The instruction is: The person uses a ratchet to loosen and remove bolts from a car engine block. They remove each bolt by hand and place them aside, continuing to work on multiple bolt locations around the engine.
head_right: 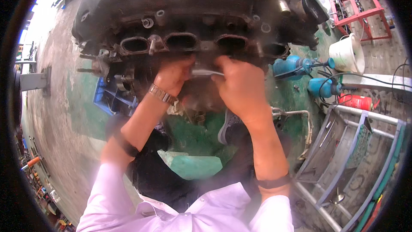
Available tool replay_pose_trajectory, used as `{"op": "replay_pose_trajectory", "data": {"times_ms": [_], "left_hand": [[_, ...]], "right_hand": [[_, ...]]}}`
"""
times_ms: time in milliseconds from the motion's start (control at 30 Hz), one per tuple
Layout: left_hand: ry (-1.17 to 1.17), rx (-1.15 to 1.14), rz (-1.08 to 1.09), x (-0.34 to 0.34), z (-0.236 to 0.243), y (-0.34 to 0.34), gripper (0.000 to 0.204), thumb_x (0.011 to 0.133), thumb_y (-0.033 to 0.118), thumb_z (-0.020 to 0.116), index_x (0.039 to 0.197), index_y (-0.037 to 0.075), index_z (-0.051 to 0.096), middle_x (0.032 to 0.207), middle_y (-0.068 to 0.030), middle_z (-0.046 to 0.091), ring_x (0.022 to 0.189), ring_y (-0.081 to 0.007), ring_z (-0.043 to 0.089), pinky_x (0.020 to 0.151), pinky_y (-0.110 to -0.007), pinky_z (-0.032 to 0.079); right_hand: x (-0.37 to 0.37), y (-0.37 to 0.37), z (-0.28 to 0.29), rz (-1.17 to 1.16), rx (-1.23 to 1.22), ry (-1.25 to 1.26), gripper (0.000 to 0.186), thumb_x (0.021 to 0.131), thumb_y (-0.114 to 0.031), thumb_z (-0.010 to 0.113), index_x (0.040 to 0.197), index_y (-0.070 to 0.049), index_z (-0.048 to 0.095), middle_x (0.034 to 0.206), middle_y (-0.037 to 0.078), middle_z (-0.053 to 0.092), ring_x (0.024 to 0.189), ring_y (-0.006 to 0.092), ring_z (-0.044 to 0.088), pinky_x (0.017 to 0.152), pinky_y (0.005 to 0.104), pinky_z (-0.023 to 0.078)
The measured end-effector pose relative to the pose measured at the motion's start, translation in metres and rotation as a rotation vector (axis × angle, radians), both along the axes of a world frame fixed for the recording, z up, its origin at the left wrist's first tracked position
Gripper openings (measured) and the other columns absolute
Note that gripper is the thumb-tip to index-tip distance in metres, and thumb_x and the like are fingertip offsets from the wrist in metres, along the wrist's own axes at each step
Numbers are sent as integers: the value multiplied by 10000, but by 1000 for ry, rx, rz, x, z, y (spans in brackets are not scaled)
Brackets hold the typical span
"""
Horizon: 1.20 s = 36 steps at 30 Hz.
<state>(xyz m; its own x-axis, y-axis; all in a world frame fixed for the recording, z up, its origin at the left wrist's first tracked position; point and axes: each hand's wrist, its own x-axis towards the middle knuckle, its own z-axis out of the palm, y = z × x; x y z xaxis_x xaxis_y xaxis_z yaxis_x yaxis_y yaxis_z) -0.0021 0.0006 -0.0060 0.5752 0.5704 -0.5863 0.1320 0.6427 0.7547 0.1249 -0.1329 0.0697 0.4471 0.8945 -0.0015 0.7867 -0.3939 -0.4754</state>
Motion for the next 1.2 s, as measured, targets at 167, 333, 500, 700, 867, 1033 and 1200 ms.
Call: {"op": "replay_pose_trajectory", "data": {"times_ms": [167,333,500,700,867,1033,1200], "left_hand": [[-19,53,-2,-1,-7,-6,232,846,94,644,1068,29,632,971,-93,665,847,-192,614,721,-319,506],[-79,-171,86,7,-19,0,83,827,75,706,891,25,686,836,-71,678,696,-152,604,636,-304,490],[-86,-73,118,13,-23,-2,90,827,93,723,871,31,675,808,-47,672,657,-125,589,561,-273,456],[-7,26,79,13,-19,1,174,819,122,735,949,31,665,853,-57,684,693,-131,614,591,-292,479],[-81,-87,72,10,-13,1,200,820,140,728,979,39,660,890,-61,683,730,-144,645,635,-302,529],[-59,-111,89,13,-14,0,174,826,137,711,963,45,655,886,-54,682,735,-144,650,635,-301,543],[-57,-88,60,12,-21,-1,129,820,120,716,905,61,639,818,-23,653,675,-121,605,578,-282,498]], "right_hand": [[0,5,-10,12,36,14,242,735,-215,741,915,-65,683,832,149,684,785,359,650,688,432,503],[-6,10,-51,34,-138,212,255,774,-213,710,932,-16,677,901,208,663,857,407,621,720,461,484],[-20,19,-103,-11,31,523,273,795,-168,686,1000,8,649,870,212,674,845,384,643,747,425,486],[-15,18,-99,25,59,689,283,798,-147,681,1031,9,638,934,196,687,869,343,660,768,402,488],[-6,9,-57,3,-48,504,306,739,-120,727,1012,-5,652,903,183,691,849,350,659,756,407,492],[2,4,-14,-79,5,168,308,663,-122,786,929,-29,661,852,170,690,809,359,656,729,423,499],[-3,4,-2,-88,16,57,306,641,-137,802,893,-40,659,849,181,683,815,370,652,731,436,502]]}}
